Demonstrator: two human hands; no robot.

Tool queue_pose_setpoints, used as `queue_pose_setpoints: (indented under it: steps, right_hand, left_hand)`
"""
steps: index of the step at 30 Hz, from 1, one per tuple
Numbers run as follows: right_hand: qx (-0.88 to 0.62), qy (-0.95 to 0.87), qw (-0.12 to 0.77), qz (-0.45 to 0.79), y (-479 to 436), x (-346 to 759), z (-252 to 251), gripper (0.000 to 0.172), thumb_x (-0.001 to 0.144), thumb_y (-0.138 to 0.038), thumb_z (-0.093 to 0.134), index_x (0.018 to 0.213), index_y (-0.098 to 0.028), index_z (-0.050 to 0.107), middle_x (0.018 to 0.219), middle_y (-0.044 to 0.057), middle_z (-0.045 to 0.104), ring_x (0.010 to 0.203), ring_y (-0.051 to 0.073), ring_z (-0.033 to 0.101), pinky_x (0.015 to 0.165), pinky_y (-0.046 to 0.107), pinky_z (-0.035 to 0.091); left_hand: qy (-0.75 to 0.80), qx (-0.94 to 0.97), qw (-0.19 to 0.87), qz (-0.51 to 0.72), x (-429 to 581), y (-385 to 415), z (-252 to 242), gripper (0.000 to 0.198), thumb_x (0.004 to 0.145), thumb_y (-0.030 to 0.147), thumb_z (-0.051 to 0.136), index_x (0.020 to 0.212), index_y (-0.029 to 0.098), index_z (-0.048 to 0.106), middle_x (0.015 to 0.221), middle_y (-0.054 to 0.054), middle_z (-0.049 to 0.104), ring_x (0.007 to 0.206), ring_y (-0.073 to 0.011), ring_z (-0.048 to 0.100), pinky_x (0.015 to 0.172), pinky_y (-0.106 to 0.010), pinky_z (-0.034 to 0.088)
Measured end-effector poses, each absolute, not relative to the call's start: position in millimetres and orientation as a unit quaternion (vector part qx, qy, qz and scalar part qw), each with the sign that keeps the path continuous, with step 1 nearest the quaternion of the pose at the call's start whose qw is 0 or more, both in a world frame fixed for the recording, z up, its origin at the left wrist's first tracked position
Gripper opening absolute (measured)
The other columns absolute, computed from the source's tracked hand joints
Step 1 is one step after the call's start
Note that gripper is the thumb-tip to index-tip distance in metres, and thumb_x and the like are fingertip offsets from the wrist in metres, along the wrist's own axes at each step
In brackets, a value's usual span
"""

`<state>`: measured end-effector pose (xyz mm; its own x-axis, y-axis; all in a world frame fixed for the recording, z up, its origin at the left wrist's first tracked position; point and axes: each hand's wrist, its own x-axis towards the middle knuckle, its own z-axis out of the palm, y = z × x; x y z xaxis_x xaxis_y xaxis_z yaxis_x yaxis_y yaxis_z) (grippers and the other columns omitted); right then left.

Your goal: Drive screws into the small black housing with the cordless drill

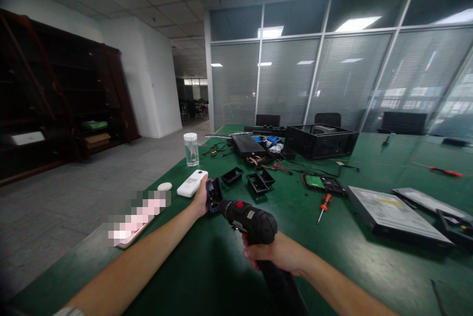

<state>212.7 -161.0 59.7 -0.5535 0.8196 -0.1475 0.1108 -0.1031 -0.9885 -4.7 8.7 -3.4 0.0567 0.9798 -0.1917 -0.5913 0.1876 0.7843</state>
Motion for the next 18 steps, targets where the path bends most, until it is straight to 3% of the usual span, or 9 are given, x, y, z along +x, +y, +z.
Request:
queue_pose_setpoints:
  steps: [11,18]
  right_hand:
    - [-0.373,-0.603,0.286,0.644,-159.3,214.6,53.6,0.039,0.068,-0.033,0.075,0.096,-0.016,0.055,0.069,-0.003,0.057,0.055,0.01,0.052,0.053,0.024,0.04]
    - [-0.382,-0.611,0.283,0.634,-161.6,211.8,58.8,0.03,0.069,-0.033,0.073,0.085,-0.014,0.056,0.067,-0.002,0.057,0.055,0.01,0.052,0.055,0.024,0.038]
  left_hand:
    - [0.357,0.242,0.694,0.576,-3.7,8.6,0.2,0.044,0.072,0.06,0.055,0.081,0.017,0.058,0.067,-0.002,0.062,0.057,-0.0172,0.061,0.058,-0.03,0.049]
    - [0.354,0.253,0.695,0.573,-4.7,10.2,-3.1,0.047,0.07,0.062,0.056,0.084,0.017,0.059,0.067,-0.002,0.062,0.056,-0.017,0.06,0.056,-0.029,0.048]
